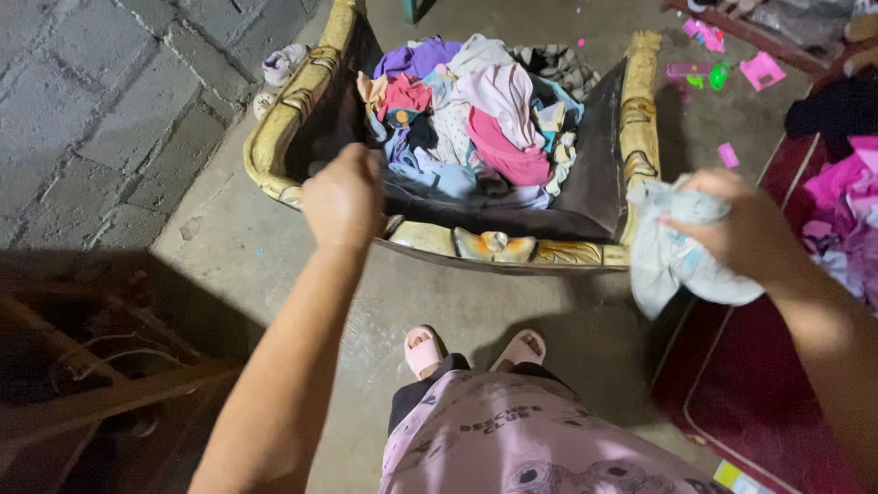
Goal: The person wipes the top and sides of a wooden chair with a cloth, then moves to a wicker laundry basket and wipes its rim and sides. The person uses a cloth to clean the surfaces of both items.
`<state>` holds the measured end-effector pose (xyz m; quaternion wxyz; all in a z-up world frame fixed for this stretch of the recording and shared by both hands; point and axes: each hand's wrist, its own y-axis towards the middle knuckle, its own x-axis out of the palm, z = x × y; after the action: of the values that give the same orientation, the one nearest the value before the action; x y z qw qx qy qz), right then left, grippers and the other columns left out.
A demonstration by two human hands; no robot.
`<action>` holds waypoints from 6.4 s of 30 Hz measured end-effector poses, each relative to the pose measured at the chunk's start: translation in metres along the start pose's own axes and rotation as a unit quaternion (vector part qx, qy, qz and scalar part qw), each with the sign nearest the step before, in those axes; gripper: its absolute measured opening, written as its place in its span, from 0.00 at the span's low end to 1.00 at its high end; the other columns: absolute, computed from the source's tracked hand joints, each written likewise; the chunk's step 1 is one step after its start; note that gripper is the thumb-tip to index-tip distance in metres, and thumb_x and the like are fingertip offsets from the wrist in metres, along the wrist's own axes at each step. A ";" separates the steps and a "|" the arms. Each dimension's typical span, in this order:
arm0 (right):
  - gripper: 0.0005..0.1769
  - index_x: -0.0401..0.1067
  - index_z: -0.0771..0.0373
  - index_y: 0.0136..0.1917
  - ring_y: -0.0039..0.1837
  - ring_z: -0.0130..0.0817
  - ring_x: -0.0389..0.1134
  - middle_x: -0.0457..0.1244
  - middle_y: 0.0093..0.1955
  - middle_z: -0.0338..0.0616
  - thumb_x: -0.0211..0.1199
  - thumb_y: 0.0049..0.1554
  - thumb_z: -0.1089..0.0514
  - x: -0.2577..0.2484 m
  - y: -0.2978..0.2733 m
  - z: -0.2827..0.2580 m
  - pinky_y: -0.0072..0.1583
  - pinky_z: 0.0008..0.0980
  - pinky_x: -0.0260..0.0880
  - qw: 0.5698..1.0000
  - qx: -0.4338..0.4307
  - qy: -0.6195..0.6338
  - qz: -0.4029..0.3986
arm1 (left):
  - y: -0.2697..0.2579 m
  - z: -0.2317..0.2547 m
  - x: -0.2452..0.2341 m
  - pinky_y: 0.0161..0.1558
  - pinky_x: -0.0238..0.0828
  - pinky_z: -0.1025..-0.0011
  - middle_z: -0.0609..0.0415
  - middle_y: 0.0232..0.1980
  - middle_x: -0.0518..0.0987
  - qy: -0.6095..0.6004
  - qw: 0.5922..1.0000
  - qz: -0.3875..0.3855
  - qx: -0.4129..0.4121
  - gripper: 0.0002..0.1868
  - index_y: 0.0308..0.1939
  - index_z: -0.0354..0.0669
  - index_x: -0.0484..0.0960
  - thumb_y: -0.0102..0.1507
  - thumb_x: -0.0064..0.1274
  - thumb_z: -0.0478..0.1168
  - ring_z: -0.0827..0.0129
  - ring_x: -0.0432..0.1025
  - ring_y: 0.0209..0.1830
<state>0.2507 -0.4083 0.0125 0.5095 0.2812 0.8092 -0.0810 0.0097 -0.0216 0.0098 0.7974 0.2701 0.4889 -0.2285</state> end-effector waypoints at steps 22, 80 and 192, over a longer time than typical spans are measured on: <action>0.17 0.76 0.51 0.46 0.56 0.45 0.67 0.67 0.49 0.41 0.74 0.46 0.44 0.084 0.019 -0.092 0.59 0.47 0.62 0.987 -0.145 0.062 0.043 | -0.044 0.103 -0.013 0.43 0.73 0.49 0.43 0.39 0.84 0.082 0.958 -0.271 0.046 0.21 0.40 0.55 0.88 0.66 0.40 0.57 0.44 0.78 0.40; 0.30 0.79 0.27 0.58 0.69 0.42 0.56 0.63 0.66 0.33 0.72 0.42 0.50 0.030 -0.033 -0.048 0.68 0.56 0.44 0.983 -0.130 -0.091 -0.089 | -0.049 0.109 -0.011 0.42 0.73 0.49 0.44 0.37 0.84 0.147 0.961 -0.231 0.045 0.21 0.39 0.55 0.88 0.66 0.42 0.58 0.46 0.78 0.38; 0.19 0.81 0.41 0.57 0.62 0.43 0.66 0.70 0.56 0.35 0.66 0.51 0.50 0.029 -0.059 0.081 0.62 0.44 0.63 0.977 0.088 -0.162 -0.106 | -0.049 0.106 -0.017 0.43 0.72 0.48 0.44 0.37 0.84 0.145 0.957 -0.250 0.034 0.19 0.41 0.57 0.87 0.65 0.44 0.59 0.45 0.78 0.41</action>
<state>0.2730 -0.4806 -0.0599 0.5954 0.2202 0.7312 -0.2496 0.0412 -0.1263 0.0550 0.6254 0.1967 0.6434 -0.3952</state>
